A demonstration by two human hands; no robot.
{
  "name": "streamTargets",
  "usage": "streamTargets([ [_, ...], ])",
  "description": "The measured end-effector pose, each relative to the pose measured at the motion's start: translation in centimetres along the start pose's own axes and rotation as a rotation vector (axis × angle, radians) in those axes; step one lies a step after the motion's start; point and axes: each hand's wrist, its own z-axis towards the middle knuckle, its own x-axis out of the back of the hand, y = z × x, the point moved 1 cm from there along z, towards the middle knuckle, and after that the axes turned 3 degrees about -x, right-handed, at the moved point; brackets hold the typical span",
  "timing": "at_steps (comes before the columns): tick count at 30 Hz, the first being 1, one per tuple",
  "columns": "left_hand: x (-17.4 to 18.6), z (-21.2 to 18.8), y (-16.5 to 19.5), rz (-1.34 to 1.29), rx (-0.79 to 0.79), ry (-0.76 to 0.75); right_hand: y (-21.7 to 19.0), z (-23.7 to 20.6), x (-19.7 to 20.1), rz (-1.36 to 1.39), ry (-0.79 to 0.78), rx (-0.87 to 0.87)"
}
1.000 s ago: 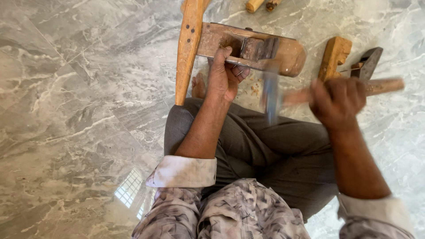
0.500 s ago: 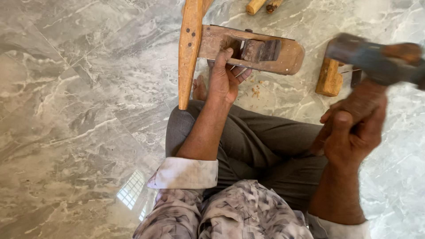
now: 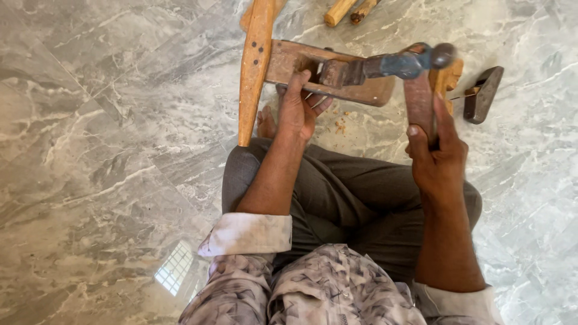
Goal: The person sits on the floor and repairs a wooden hand plane. They insert a metal blade into the plane's body and then use a hammer to tap the blade into place.
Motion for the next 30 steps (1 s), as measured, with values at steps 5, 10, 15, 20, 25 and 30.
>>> streamTargets([
  [5, -0.5, 0.0, -0.2, -0.001, -0.022, -0.006, -0.1, -1.2, 0.2, 0.217, 0.130, 0.068],
  [10, -0.6, -0.1, -0.3, -0.044, 0.021, -0.087, 0.1, -1.8, 0.1, 0.137, 0.105, -0.075],
  [15, -0.7, -0.3, 0.5, 0.039, -0.037, -0.045, 3.3, -1.2, -1.8, 0.459, 0.067, -0.269],
  [20, 0.6, 0.0, -2.5, 0.103, -0.276, -0.254, 7.8, -4.5, -1.9, 0.857, -0.036, -0.457],
  [25, 3.4, 0.5, -4.7, 1.054, -0.790, -0.300, 12.6, -6.5, -2.8, 0.973, -0.018, -0.665],
  [30, -0.1, -0.4, -2.5, 0.468, -1.108, -0.606, 17.5, -6.8, -4.0, 1.235, -0.020, -0.704],
])
